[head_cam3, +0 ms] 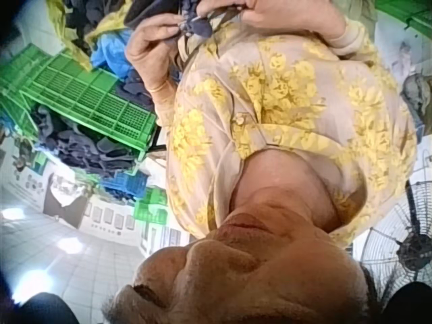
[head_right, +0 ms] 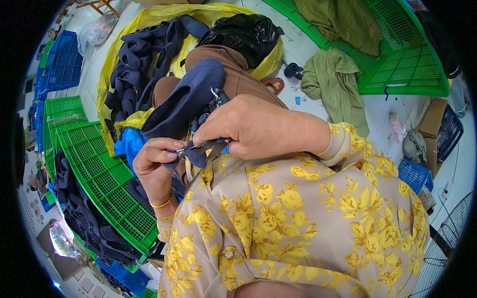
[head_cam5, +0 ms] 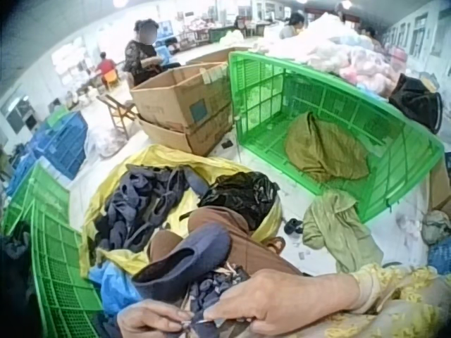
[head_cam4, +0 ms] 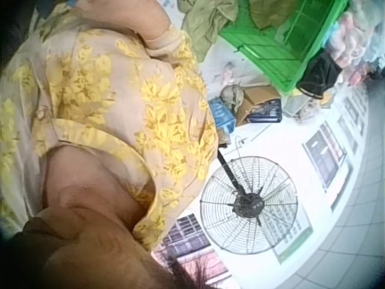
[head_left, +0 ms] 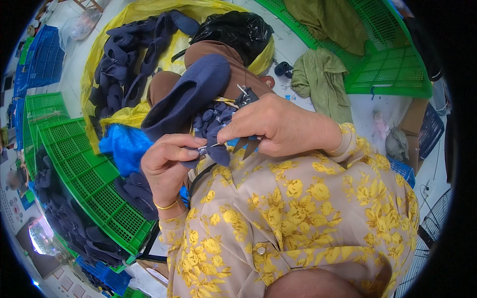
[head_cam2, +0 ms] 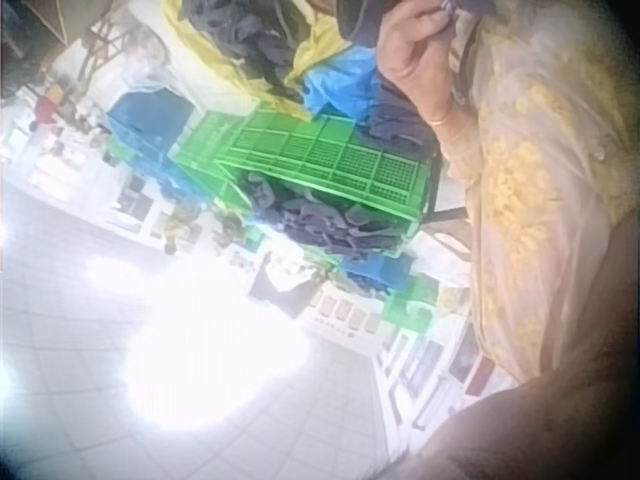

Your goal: The person sits on the floor and uses a blue-handled tool to stitch or trim the edge of a dark blue slip-on shoe. They repeatedly pick up shoes from a nearby pile, work on the same area of each shoe, and place them back down.

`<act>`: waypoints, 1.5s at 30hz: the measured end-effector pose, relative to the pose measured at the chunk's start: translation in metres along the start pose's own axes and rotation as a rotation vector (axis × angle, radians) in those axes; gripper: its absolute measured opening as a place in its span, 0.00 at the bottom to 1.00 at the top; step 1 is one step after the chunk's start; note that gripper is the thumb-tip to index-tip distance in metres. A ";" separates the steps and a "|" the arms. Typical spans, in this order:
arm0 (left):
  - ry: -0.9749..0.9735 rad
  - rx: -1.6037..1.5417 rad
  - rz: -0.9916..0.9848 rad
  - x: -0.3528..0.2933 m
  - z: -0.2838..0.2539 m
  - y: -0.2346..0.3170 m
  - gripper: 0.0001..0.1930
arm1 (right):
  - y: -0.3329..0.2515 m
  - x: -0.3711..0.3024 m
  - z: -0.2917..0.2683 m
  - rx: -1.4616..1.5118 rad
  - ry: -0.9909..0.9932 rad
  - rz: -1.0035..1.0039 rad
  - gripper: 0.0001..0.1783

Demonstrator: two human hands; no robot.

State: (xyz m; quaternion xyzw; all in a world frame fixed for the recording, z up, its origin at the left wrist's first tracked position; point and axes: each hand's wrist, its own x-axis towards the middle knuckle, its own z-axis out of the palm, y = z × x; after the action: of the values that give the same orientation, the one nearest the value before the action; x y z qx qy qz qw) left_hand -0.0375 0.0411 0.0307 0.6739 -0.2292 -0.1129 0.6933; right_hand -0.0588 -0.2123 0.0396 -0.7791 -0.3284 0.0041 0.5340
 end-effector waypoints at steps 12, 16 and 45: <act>0.000 -0.096 0.021 -0.002 0.003 -0.006 0.09 | 0.004 0.000 0.012 0.150 0.023 0.068 0.22; 0.026 -0.053 0.028 -0.002 0.008 -0.004 0.12 | 0.004 -0.002 0.016 0.188 0.026 0.092 0.23; 0.024 0.052 0.003 -0.004 0.017 0.001 0.08 | 0.008 -0.016 0.030 0.350 0.033 0.188 0.26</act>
State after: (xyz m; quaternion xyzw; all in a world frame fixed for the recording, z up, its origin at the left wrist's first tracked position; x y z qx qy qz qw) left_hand -0.0490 0.0284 0.0311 0.6927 -0.2249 -0.0975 0.6782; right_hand -0.0783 -0.1977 0.0143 -0.7017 -0.2395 0.0981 0.6638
